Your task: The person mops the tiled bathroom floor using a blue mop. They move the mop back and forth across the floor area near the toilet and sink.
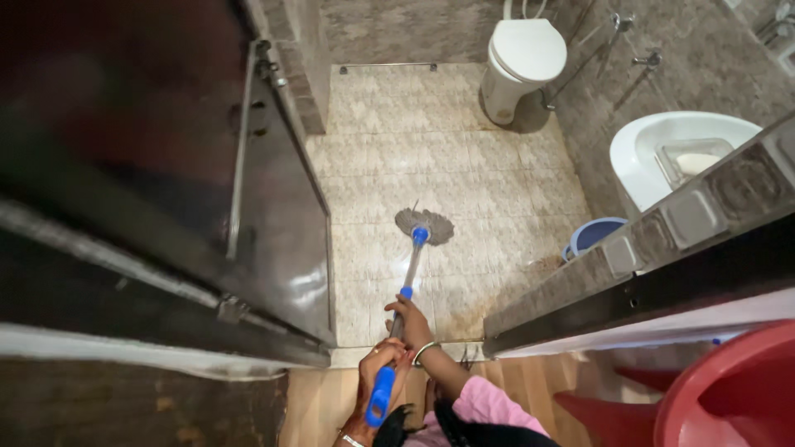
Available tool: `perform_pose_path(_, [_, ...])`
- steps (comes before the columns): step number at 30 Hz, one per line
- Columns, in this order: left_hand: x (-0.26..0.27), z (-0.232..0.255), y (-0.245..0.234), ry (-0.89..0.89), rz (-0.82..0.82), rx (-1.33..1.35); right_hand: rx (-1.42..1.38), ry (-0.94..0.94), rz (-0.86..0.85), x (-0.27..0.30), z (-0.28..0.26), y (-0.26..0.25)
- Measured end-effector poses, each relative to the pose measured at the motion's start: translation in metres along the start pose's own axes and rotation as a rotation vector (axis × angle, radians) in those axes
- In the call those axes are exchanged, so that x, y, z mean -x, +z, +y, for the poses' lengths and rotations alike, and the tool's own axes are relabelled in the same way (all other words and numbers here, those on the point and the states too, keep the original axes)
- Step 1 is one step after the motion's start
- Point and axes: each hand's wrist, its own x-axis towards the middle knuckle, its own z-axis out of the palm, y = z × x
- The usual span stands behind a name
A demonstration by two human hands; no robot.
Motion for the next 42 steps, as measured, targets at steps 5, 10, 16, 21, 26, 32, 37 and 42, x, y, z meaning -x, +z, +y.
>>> perform_pose_path(5, [0.062,0.022,-0.057,0.109,0.023,-0.005,-0.159,0.041,-0.033,0.073,-0.016,0.048])
perform_pose_path(10, [0.100,0.033,-0.079,0.262,0.049,-0.098,-0.093,-0.007,-0.148,0.134,-0.058,0.049])
perform_pose_path(16, [0.089,0.028,-0.068,0.309,0.155,-0.096,0.083,-0.178,-0.197,0.124,-0.084,0.034])
perform_pose_path(21, [0.044,0.017,-0.059,0.229,0.094,-0.116,0.050,-0.269,-0.171,0.066,-0.060,0.025])
perform_pose_path(26, [-0.010,-0.006,-0.013,0.131,0.134,-0.074,0.162,-0.446,-0.217,-0.030,-0.013,0.003])
perform_pose_path(32, [-0.059,-0.051,0.033,0.089,0.167,-0.134,0.345,-0.159,-0.366,-0.107,0.000,-0.026])
perform_pose_path(37, [-0.052,-0.031,0.025,0.029,0.170,-0.133,0.309,-0.211,-0.335,-0.093,-0.004,-0.018])
perform_pose_path(42, [-0.013,0.025,-0.004,-0.067,0.175,-0.084,0.266,-0.179,-0.348,-0.041,-0.012,0.000])
